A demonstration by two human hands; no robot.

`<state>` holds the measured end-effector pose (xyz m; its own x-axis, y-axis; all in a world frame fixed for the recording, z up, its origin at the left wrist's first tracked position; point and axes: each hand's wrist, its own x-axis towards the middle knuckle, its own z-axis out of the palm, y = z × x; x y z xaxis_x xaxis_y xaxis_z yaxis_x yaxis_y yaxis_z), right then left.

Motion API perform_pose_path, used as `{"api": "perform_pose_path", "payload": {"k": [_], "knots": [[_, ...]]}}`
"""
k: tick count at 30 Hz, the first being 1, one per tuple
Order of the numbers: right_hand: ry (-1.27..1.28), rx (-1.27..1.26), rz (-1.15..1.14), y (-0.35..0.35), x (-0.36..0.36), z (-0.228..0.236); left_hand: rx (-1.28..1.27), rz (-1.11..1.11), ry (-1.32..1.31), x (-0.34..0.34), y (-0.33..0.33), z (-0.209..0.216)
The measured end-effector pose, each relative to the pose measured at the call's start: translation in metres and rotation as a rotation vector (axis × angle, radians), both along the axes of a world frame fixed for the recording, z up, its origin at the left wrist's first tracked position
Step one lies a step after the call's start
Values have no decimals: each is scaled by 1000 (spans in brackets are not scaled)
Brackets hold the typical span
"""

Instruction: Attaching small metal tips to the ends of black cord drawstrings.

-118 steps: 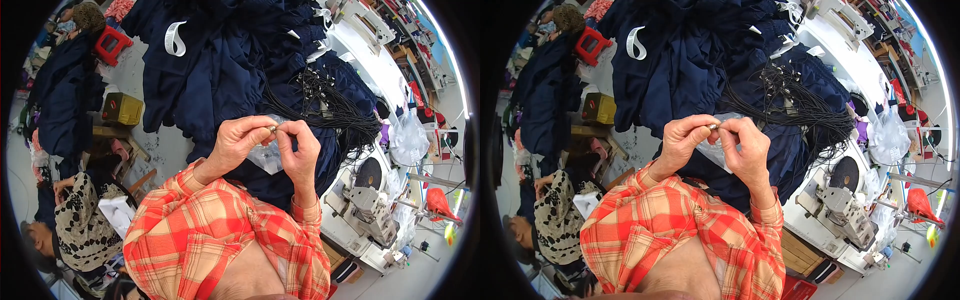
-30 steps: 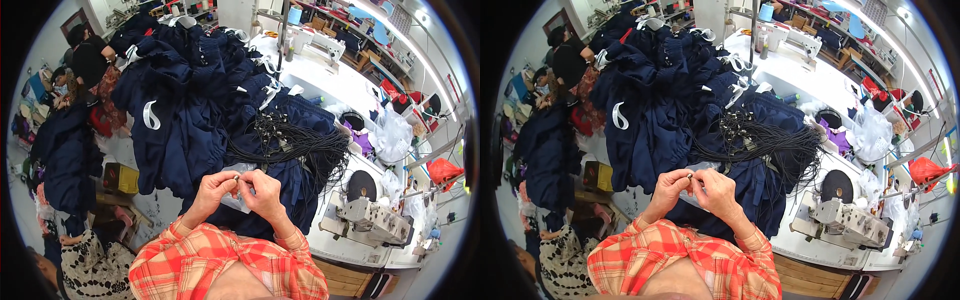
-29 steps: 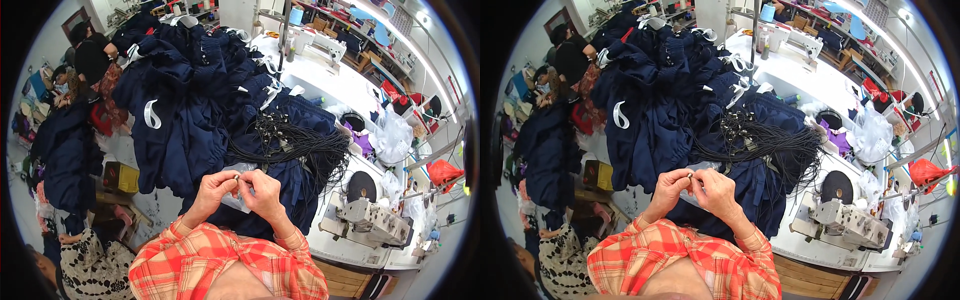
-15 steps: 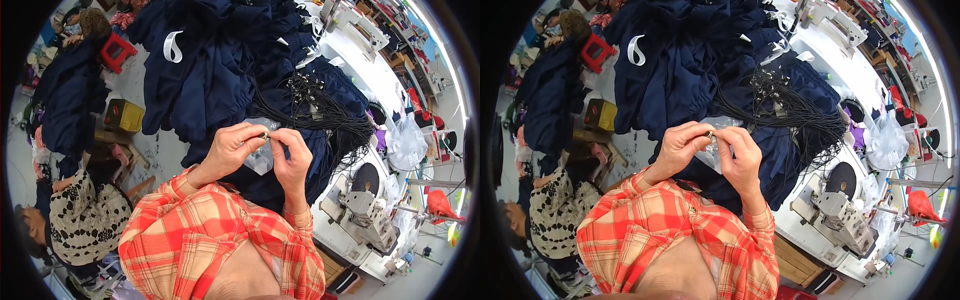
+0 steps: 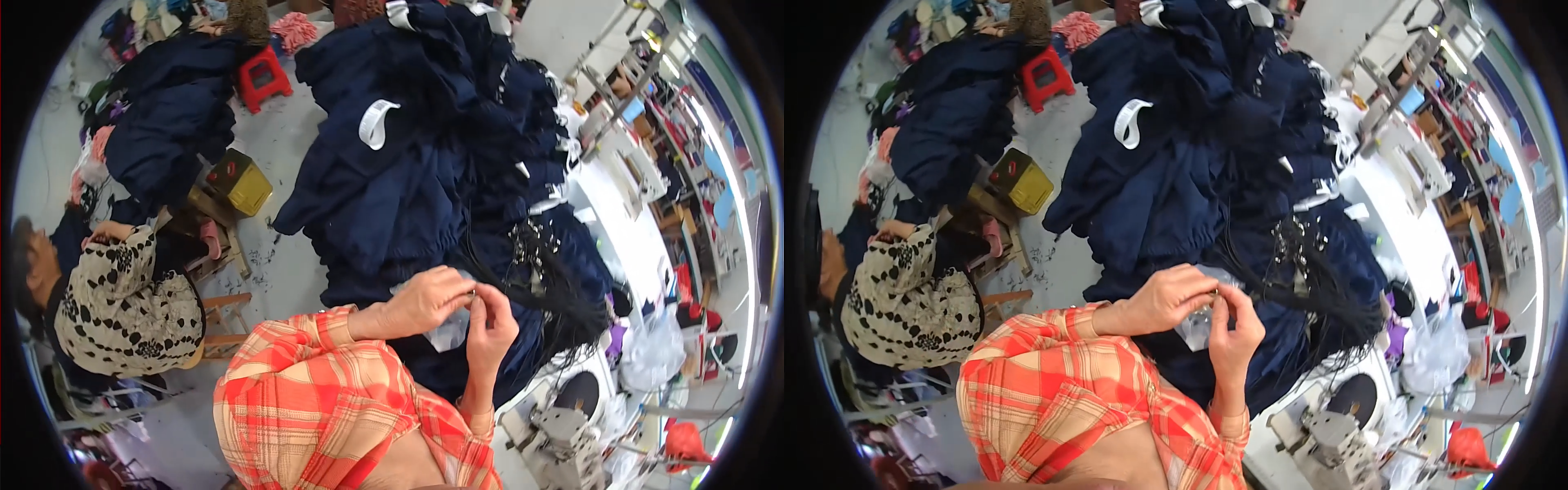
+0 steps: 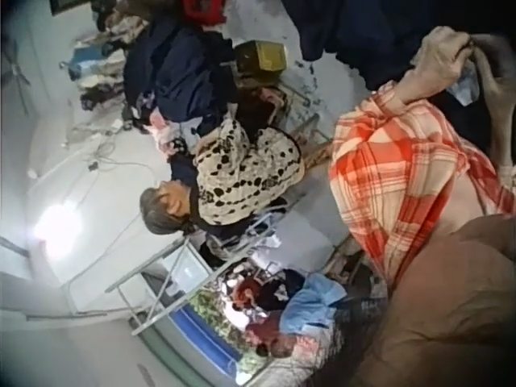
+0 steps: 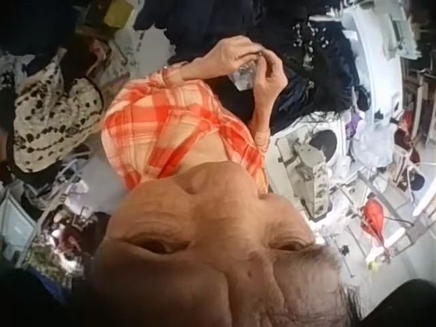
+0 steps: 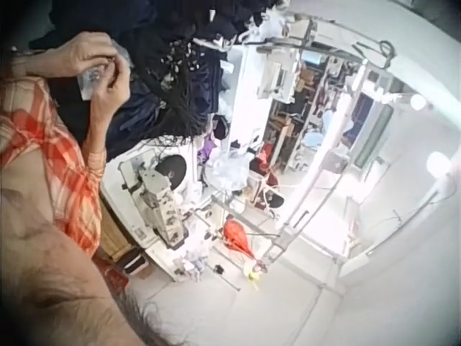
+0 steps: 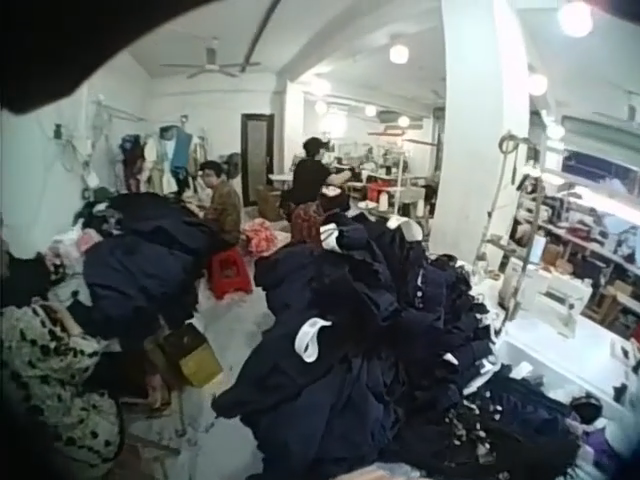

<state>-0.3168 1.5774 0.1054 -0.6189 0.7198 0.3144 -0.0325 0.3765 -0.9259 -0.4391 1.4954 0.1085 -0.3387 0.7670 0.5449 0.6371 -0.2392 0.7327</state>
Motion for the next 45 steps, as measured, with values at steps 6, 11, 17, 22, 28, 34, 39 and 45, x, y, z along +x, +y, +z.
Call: {"api": "perform_pose_path", "payload": {"k": [6, 11, 17, 22, 28, 34, 39, 45], "knots": [[-68, 281, -74, -1, -7, 5, 61, 38, 58, -1, -2, -1], [-95, 306, -104, -2, -12, 7, -8, 5, -121, -1, -5, 6], [-47, 259, -31, 2, -11, 7, 10, -21, -102, -5, -4, 2], [15, 192, 89, 12, -5, 5, -16, -55, -165, -7, -4, 4], [-50, 18, 227, 25, 1, 8, -120, -184, -297, -14, -7, 8], [-254, 92, 335, 29, -1, 21, -338, -303, -586, -19, -7, 8], [-116, 42, 188, 24, -9, 13, -217, -408, -1023, -12, 2, 5], [17, 118, 57, 19, -15, -1, -41, -436, -1301, 2, 18, -18]]}}
